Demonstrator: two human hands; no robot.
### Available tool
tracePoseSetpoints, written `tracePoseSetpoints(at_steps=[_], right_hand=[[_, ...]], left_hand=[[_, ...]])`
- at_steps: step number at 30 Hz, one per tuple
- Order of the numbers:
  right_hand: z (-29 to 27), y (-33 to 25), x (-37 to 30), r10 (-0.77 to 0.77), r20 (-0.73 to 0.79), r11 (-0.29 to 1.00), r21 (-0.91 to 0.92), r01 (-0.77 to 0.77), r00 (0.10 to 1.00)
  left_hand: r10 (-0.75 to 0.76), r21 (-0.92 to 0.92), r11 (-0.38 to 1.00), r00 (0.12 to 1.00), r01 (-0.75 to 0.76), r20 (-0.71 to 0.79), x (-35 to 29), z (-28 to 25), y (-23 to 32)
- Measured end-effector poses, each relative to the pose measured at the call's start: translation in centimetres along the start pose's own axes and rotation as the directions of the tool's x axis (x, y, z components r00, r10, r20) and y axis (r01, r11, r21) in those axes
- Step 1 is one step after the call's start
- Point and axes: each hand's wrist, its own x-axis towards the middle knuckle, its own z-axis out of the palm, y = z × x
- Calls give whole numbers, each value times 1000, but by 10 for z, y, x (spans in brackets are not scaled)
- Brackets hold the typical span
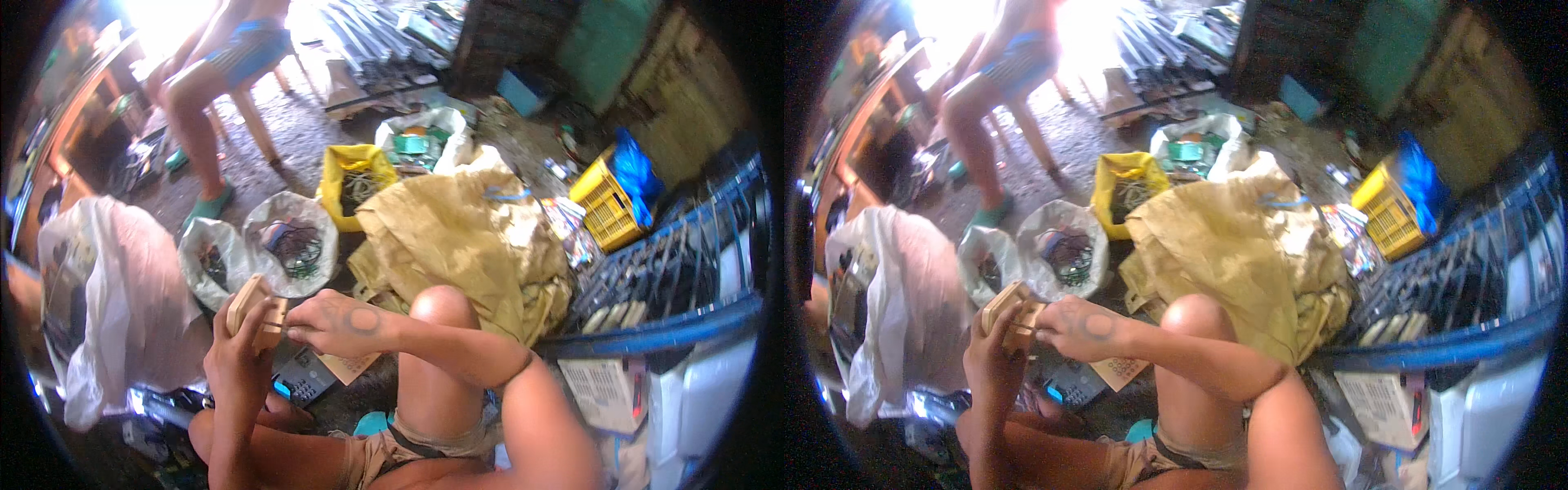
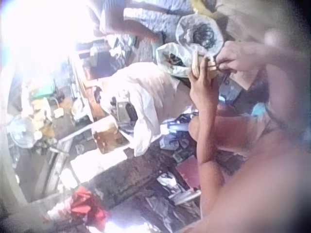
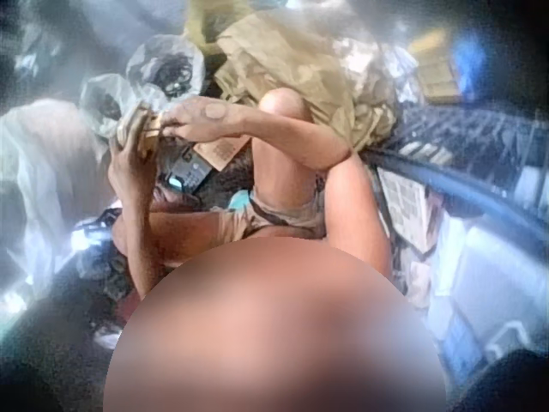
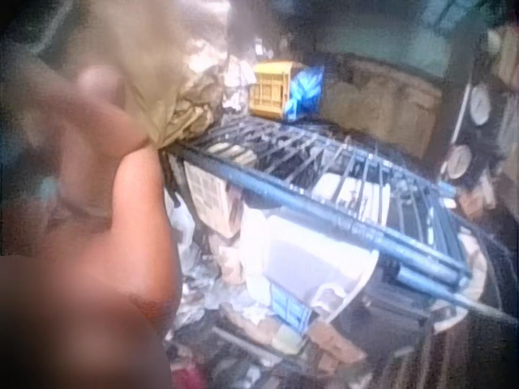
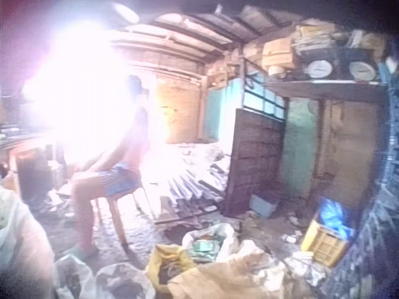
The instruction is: The person sits on the floor and uses a screwdriver to remove screws from a beige plastic electronic casing. They repeatedly turn the casing and unscrew fasteners, then set the casing aside.
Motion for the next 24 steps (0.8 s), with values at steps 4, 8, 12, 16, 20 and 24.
tracePoseSetpoints(at_steps=[4, 8, 12, 16, 20, 24], right_hand=[[-1, 4, -20, -64, -14, 985, -162, 61, 998], [-1, 5, -39, 181, 67, 983, 19, -182, 981], [1, 6, -51, 112, -17, 992, -55, -113, 994], [-10, 18, -86, 100, 82, 956, -283, -73, 992], [-11, 26, -101, 179, 183, 927, -360, -104, 967], [-15, 18, -101, 51, 14, 998, -38, -51, 999]], left_hand=[[71, 62, 995, 996, -74, 49, -8, 12, 13], [127, 40, 991, 991, -128, 35, -16, 20, 22], [120, 53, 991, 992, -122, 38, -22, 21, 26], [135, 75, 988, 991, -133, -16, -28, 22, 31], [123, 61, 990, 991, -126, 52, -28, 22, 32], [58, -48, 997, 998, -58, -2, -22, 14, 29]])
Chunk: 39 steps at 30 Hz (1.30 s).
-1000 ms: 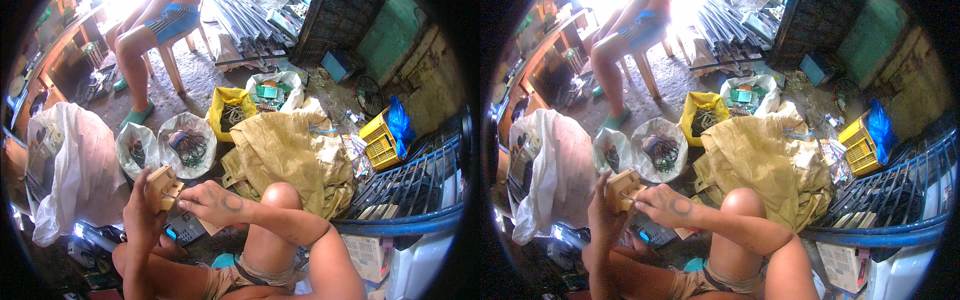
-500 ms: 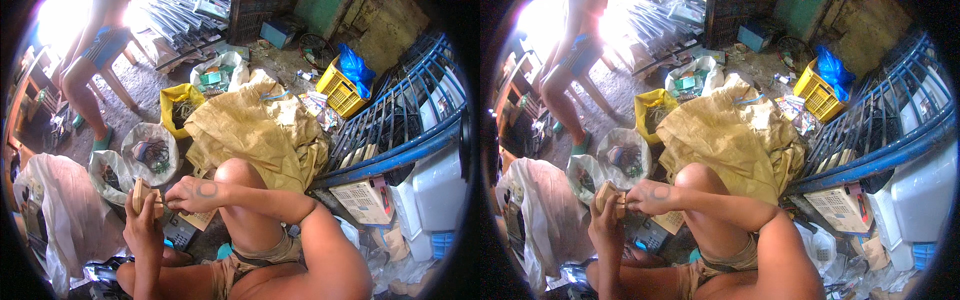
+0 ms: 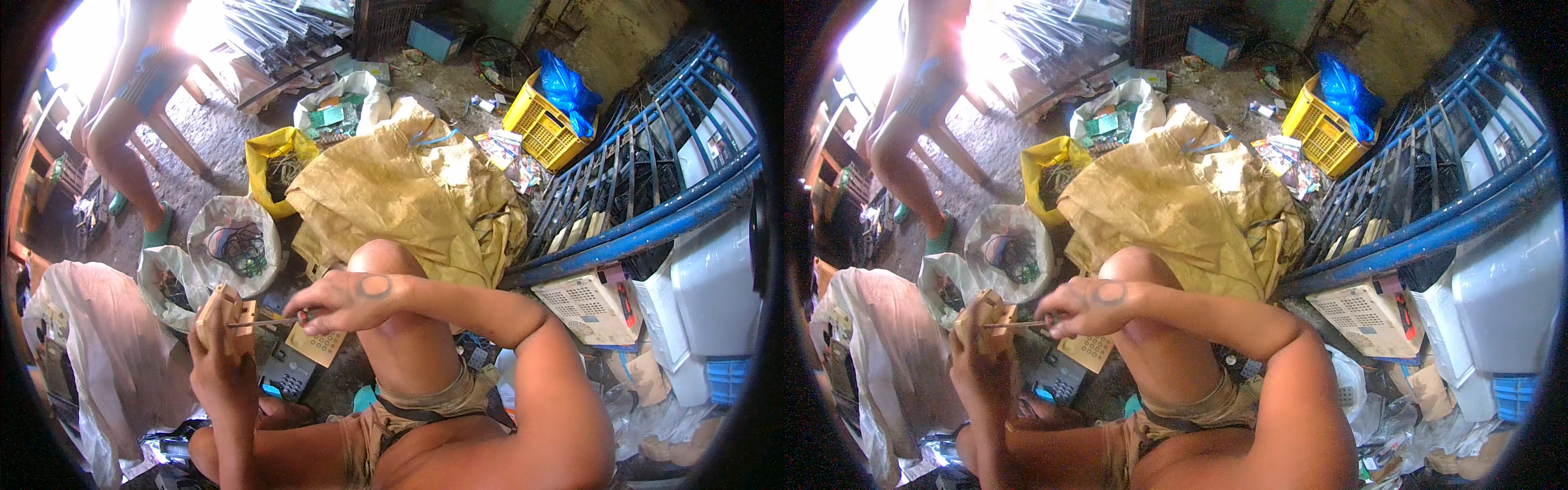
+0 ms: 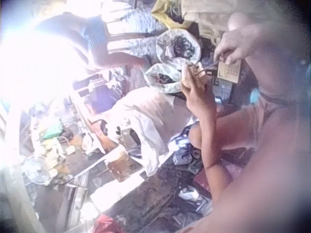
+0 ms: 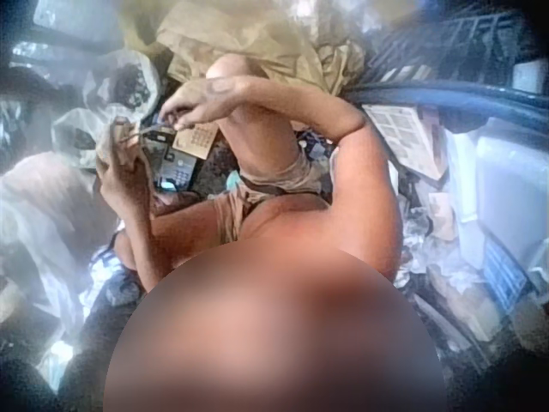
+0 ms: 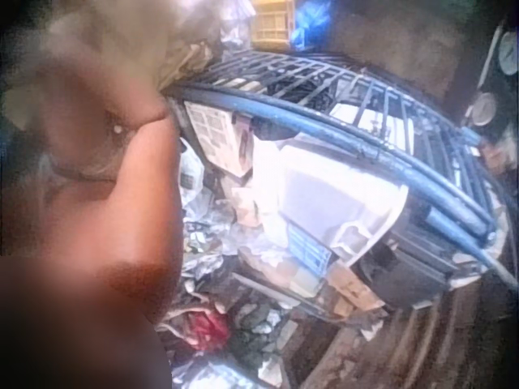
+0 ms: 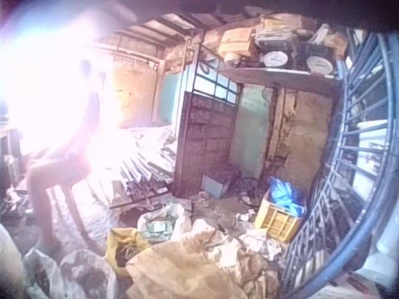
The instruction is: The person sits on the floor and uses a screwdriver to remove screws from a beige plastic electronic casing. They repeatedly turn the casing and unscrew fasteners, then set the casing aside.
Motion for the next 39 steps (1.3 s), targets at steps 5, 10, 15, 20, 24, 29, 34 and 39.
tracePoseSetpoints(at_steps=[5, 10, 15, 20, 24, 29, 34, 39], right_hand=[[3, -18, -13, 242, 61, 685, 696, -215, 968], [9, -24, -17, 145, 165, 41, 984, -172, 976], [5, -28, -25, 204, 243, -48, 970, -238, 948], [13, -41, -25, 306, 113, 445, 860, -247, 945], [23, -51, -18, -105, -371, 988, 63, 138, 923], [23, -62, -15, -341, -314, 758, -650, 61, 886], [10, -78, -3, -604, -236, 505, -853, 136, 762], [7, -97, 1, -228, -355, 965, -209, 160, 907]], left_hand=[[-106, -279, 958, 984, 63, -143, -4, -5, 1], [-45, -235, 971, 997, 31, -56, 4, -15, -13], [-67, -220, 974, 994, 46, -88, 1, -15, -15], [-75, -260, 965, 991, 44, -109, -4, -19, -14], [-81, -254, 966, 988, 45, -135, -6, -21, -22], [-104, -326, 943, 990, 68, -92, -7, -23, -31], [28, -508, 856, 991, -92, -132, 2, -29, -30], [-101, -463, 885, 988, 35, -117, -4, -38, -35]])
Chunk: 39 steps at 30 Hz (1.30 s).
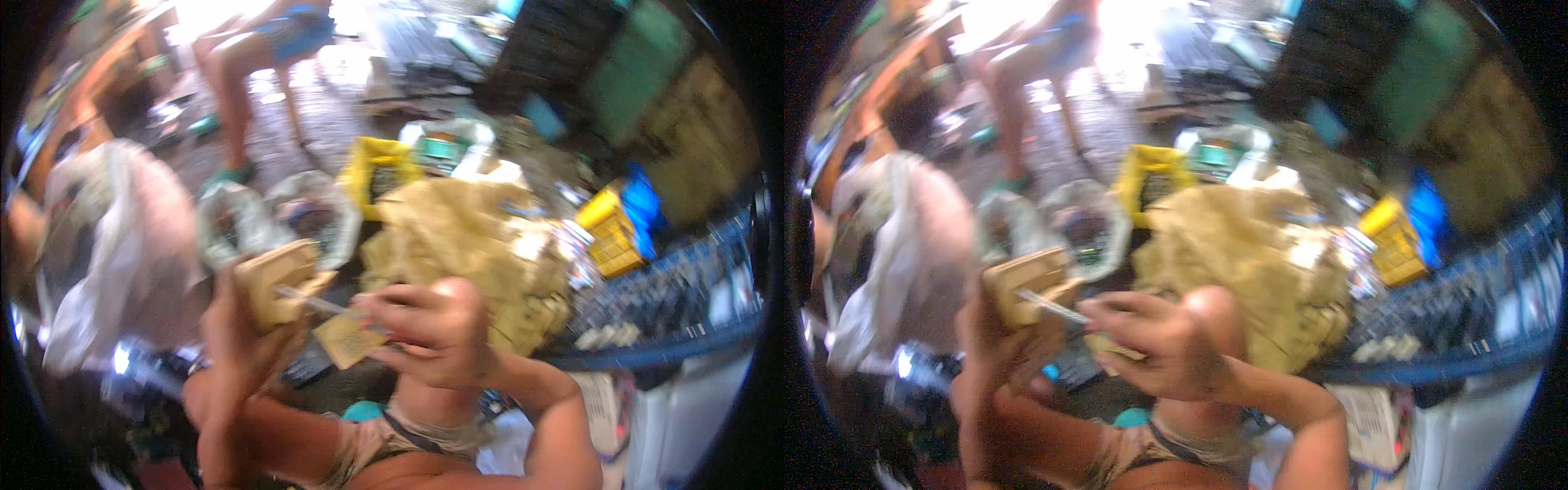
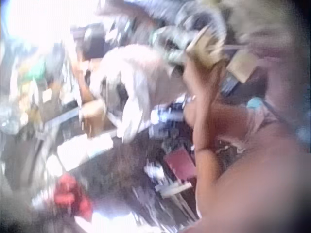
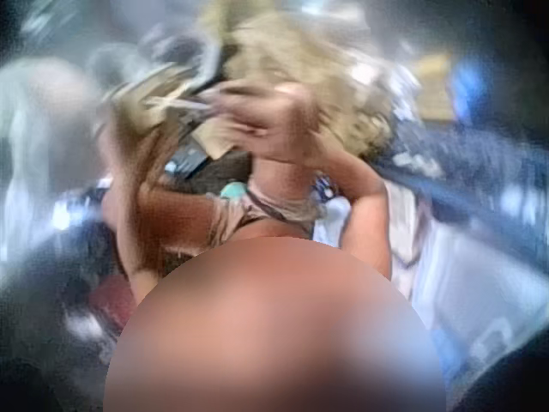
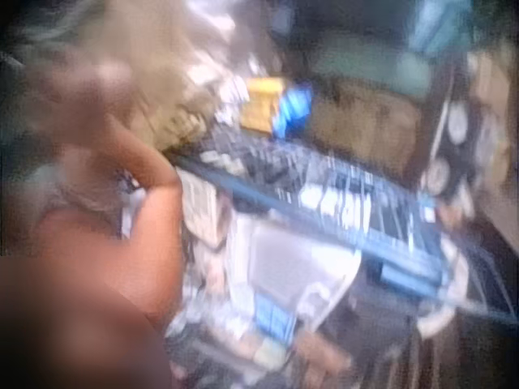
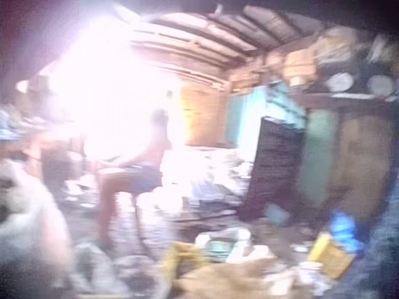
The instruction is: The person sits on the floor and uses a screwdriver to remove screws from a beige plastic electronic casing. They repeatedly turn the casing and unscrew fasteners, then set the casing aside.
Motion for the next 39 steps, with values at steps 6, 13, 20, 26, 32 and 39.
tracePoseSetpoints(at_steps=[6, 13, 20, 26, 32, 39], right_hand=[[16, -1, 9, 548, 19, 496, 797, -343, 836], [16, 7, -1, 568, 93, 688, 491, -534, 818], [5, 10, 15, 566, 150, 683, 465, -563, 810], [30, 10, 40, 390, 129, 837, 364, -409, 912], [29, 10, 78, 425, 440, 518, 599, -611, 791], [28, 17, 93, 398, 600, 316, 620, -718, 694]], left_hand=[[-47, 168, 985, 999, 43, 19, 6, -9, 3], [-96, 324, 943, 994, 72, 57, -1, -15, 2], [-99, 288, 954, 994, 83, 41, -3, -27, -2], [-161, 246, 952, 982, 182, -100, -2, -41, -5], [-154, 242, 948, 963, 207, -220, 3, -63, -6], [-177, 236, 942, 953, 236, -246, 0, -62, -9]])
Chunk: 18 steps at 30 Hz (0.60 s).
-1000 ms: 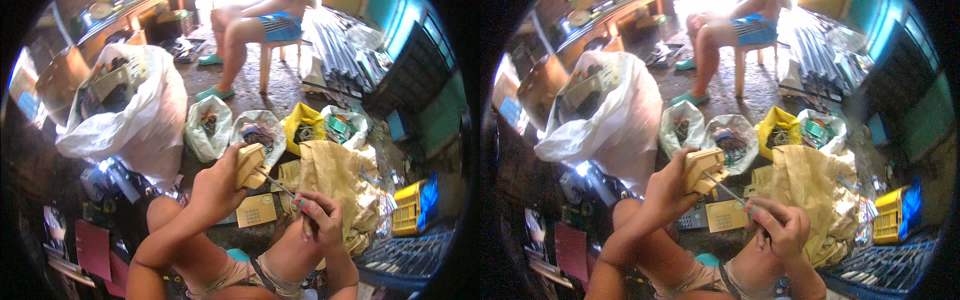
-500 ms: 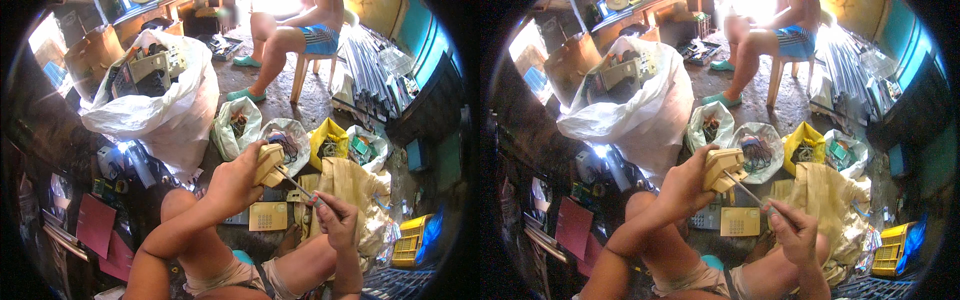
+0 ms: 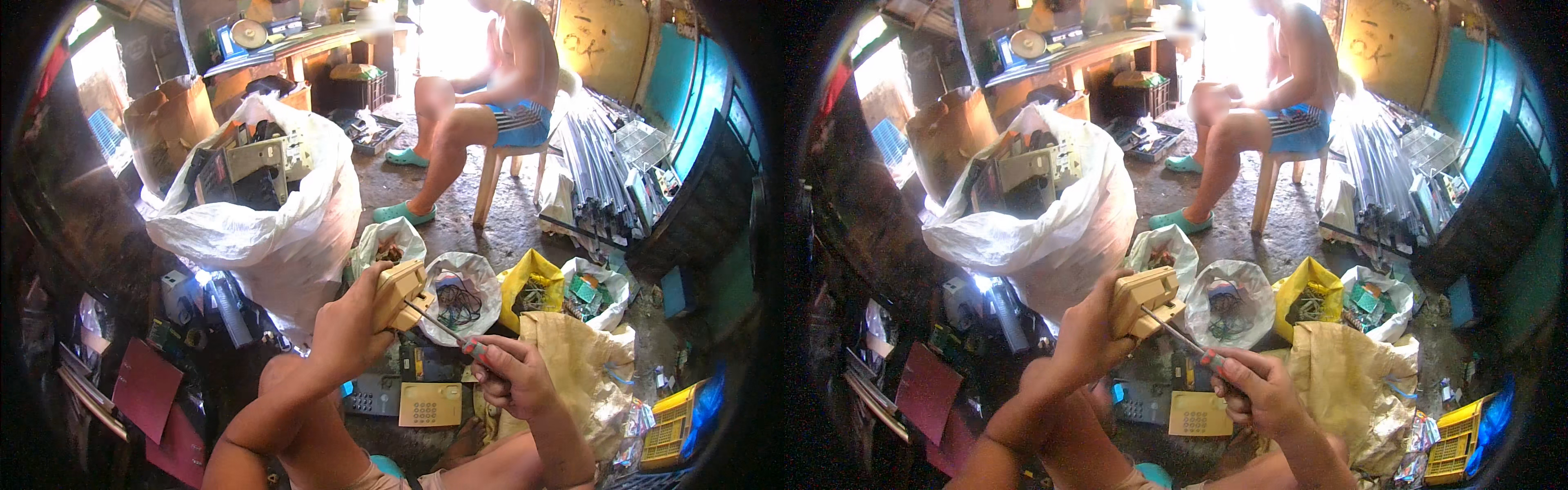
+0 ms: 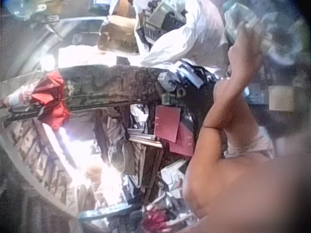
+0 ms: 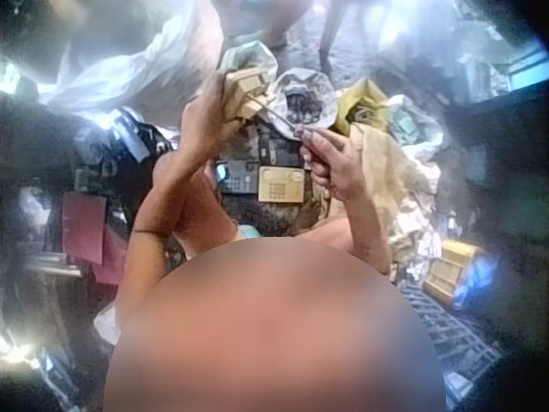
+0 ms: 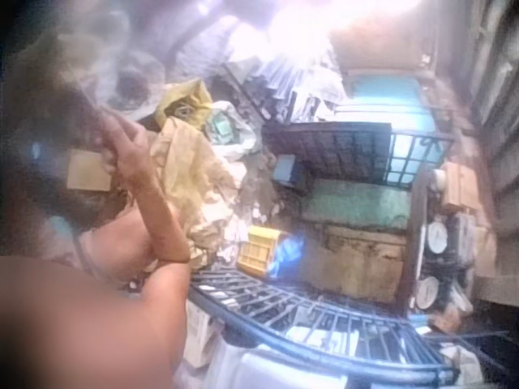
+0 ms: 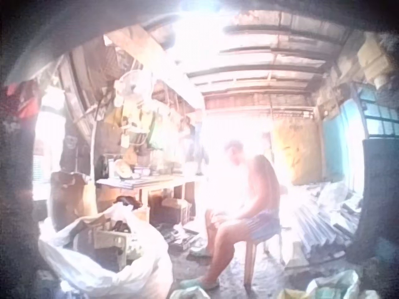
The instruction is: The person sits on the floor and uses a screwdriver to remove screws from a beige plastic electronic casing. They repeatedly turn the casing and unscrew fasteners, then set the casing aside.
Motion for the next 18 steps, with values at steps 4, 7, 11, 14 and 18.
tracePoseSetpoints(at_steps=[4, 7, 11, 14, 18], right_hand=[[-2, 11, 8, -604, 203, 403, -757, 515, 771], [-5, 13, 15, -719, 395, -107, -876, 471, 572], [-6, 16, 16, -706, 523, -408, -852, 329, 477], [-5, 24, 16, -778, 330, -46, -879, 475, 535], [-3, 31, 23, -414, -225, 907, -189, 377, 882]], left_hand=[[-3, -18, 1000, 1000, 3, 22, 2, 5, -4], [-23, -45, 999, 997, 27, 79, 5, 11, -7], [-66, -65, 995, 990, 74, 122, 5, 18, -9], [-66, -37, 997, 992, 70, 110, 6, 19, -10], [-97, 33, 995, 989, 94, 115, 9, 18, -12]])
